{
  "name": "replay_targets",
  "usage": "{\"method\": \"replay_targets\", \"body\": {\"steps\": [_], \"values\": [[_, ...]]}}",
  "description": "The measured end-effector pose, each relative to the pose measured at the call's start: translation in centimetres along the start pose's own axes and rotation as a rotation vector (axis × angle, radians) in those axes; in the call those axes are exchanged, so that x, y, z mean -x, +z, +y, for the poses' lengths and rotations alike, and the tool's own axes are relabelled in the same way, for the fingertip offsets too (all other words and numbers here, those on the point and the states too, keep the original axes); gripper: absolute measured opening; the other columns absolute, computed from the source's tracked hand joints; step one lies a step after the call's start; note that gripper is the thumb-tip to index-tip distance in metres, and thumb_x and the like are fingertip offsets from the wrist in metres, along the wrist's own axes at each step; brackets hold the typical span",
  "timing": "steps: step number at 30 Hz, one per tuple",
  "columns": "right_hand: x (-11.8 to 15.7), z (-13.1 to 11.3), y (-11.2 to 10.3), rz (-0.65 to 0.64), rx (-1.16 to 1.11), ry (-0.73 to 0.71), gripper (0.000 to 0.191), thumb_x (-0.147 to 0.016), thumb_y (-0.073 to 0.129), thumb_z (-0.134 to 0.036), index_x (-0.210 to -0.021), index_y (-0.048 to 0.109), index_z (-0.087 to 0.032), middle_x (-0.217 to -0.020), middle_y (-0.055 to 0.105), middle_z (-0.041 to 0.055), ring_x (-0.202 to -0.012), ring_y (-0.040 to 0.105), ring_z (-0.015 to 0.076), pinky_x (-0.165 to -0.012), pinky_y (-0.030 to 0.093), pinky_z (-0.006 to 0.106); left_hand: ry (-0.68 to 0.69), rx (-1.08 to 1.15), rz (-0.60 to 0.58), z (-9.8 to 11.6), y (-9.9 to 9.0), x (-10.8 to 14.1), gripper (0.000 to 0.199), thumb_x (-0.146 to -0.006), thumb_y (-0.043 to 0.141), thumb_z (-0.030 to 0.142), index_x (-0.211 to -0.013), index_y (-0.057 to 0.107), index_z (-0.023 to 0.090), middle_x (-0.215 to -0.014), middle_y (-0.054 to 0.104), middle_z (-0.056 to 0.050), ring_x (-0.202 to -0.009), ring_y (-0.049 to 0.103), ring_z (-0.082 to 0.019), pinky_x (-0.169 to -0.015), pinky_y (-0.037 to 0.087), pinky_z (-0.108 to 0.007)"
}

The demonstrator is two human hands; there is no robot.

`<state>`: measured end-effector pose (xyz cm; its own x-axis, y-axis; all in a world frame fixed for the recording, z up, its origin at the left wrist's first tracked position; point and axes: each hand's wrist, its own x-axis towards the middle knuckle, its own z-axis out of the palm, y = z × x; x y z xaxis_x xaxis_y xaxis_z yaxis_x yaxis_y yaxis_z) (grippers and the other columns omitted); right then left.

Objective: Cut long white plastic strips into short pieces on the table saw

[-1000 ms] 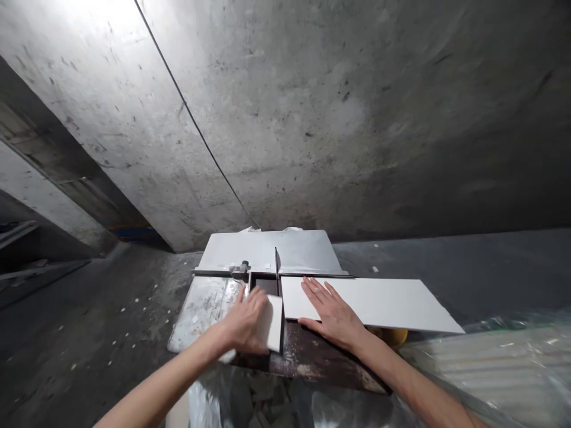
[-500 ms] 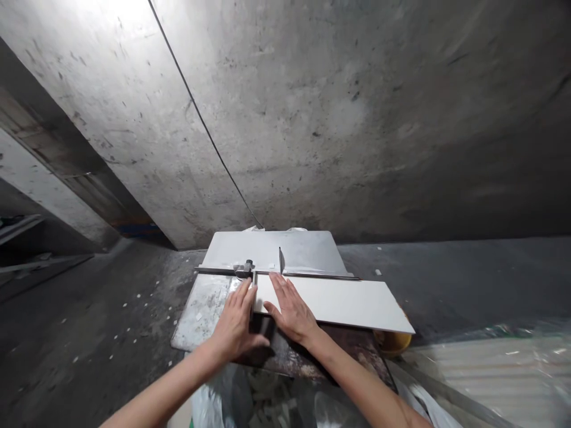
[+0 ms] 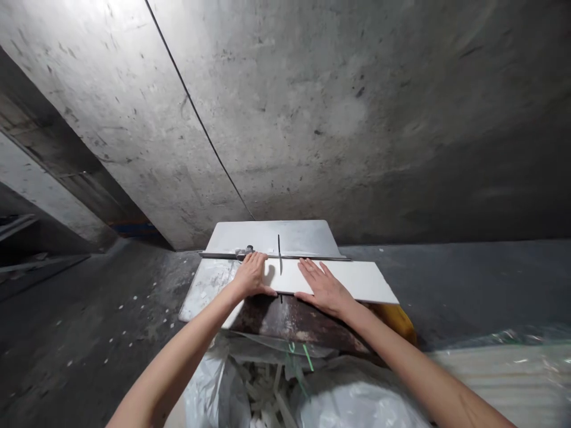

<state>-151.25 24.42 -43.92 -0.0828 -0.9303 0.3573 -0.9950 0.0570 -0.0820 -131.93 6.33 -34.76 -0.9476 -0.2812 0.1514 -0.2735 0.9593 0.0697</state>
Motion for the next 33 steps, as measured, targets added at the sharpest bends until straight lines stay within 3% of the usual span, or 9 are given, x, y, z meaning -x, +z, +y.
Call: {"method": "replay_targets", "body": {"steps": [5, 10, 18, 21, 23, 25, 28, 30, 33], "values": [[-3.8, 2.0, -0.2, -0.037, 0.016, 0.028, 0.084, -0.092, 0.030, -0.069, -0.148, 0.032, -0.005, -0.153, 0.028, 0.0178, -0.142, 0.025, 0.0299, -0.115, 0.023, 0.052, -0.022, -0.028, -0.018, -1.8, -0.1, -4.2, 0.084, -0.052, 0.082, 0.058, -0.115, 0.043, 0.019, -0.115, 0.056, -0.013, -0.113, 0.052, -0.033, -0.104, 0.036, -0.045], [-2.7, 1.5, -0.5, 0.018, -0.020, 0.016, 0.082, -0.092, 0.034, -0.068, -0.149, 0.031, -0.008, -0.152, 0.031, 0.0179, -0.141, 0.028, 0.0293, -0.115, 0.024, 0.051, -0.030, -0.058, -0.042, -1.2, 0.0, -3.5, 0.089, -0.046, 0.083, 0.062, -0.113, 0.044, 0.017, -0.118, 0.055, -0.014, -0.117, 0.049, -0.035, -0.105, 0.032, -0.046], [4.4, -3.6, -1.2, 0.111, -0.045, -0.013, 0.084, -0.091, 0.043, -0.064, -0.153, 0.019, -0.012, -0.152, 0.032, 0.0167, -0.140, 0.030, 0.0282, -0.113, 0.028, 0.051, -0.040, -0.109, -0.144, 3.1, -1.0, 3.1, 0.110, -0.033, 0.085, 0.066, -0.120, 0.045, 0.013, -0.131, 0.047, -0.022, -0.125, 0.043, -0.042, -0.109, 0.026, -0.054], [6.6, -4.0, -1.5, 0.114, -0.036, -0.037, 0.082, -0.091, 0.047, -0.062, -0.151, 0.023, -0.011, -0.151, 0.034, 0.0164, -0.139, 0.032, 0.0281, -0.112, 0.030, 0.050, 0.029, -0.076, -0.221, 5.0, -1.5, 7.7, 0.114, -0.037, 0.085, 0.062, -0.129, 0.040, 0.012, -0.139, 0.043, -0.024, -0.135, 0.033, -0.043, -0.113, 0.019, -0.058], [7.1, -4.0, -1.6, 0.116, -0.036, -0.050, 0.080, -0.091, 0.047, -0.061, -0.150, 0.028, -0.010, -0.150, 0.036, 0.0167, -0.139, 0.033, 0.0283, -0.111, 0.032, 0.051, 0.141, -0.041, -0.270, 6.6, -1.3, 11.9, 0.115, -0.048, 0.080, 0.066, -0.137, 0.034, 0.011, -0.138, 0.046, -0.023, -0.136, 0.032, -0.040, -0.115, 0.014, -0.059], [6.5, -4.7, -1.5, 0.120, -0.047, -0.053, 0.079, -0.091, 0.047, -0.062, -0.148, 0.032, -0.008, -0.149, 0.037, 0.0178, -0.138, 0.034, 0.0289, -0.111, 0.033, 0.051, 0.257, -0.056, -0.288, 8.2, -0.4, 16.2, 0.113, -0.059, 0.073, 0.069, -0.145, 0.026, 0.012, -0.138, 0.047, -0.021, -0.136, 0.034, -0.038, -0.116, 0.013, -0.058], [3.7, -7.4, -0.8, 0.120, -0.082, -0.057, 0.081, -0.090, 0.049, -0.063, -0.144, 0.039, -0.004, -0.147, 0.039, 0.0207, -0.138, 0.035, 0.0306, -0.111, 0.034, 0.050, 0.416, -0.118, -0.277, 9.6, 1.3, 21.1, 0.069, -0.089, 0.058, 0.037, -0.147, 0.024, 0.023, -0.138, 0.051, -0.011, -0.134, 0.040, -0.026, -0.118, 0.017, -0.052], [1.7, -9.7, -0.4, 0.122, -0.120, -0.054, 0.081, -0.089, 0.052, -0.062, -0.141, 0.041, 0.000, -0.146, 0.038, 0.0232, -0.138, 0.034, 0.0323, -0.112, 0.032, 0.051, 0.399, -0.075, -0.260, 9.2, 1.8, 22.3, 0.066, -0.090, 0.057, 0.032, -0.147, 0.025, 0.025, -0.141, 0.050, -0.009, -0.135, 0.040, -0.025, -0.118, 0.019, -0.051], [-0.2, -12.2, -0.3, 0.137, -0.208, -0.038, 0.079, -0.091, 0.049, -0.059, -0.146, 0.034, -0.003, -0.146, 0.039, 0.0229, -0.139, 0.032, 0.0318, -0.114, 0.031, 0.052, 0.131, 0.033, -0.131, 7.0, 0.8, 20.6, 0.101, -0.070, 0.075, 0.056, -0.147, 0.022, 0.019, -0.144, 0.043, -0.019, -0.134, 0.040, -0.035, -0.113, 0.028, -0.057]]}}
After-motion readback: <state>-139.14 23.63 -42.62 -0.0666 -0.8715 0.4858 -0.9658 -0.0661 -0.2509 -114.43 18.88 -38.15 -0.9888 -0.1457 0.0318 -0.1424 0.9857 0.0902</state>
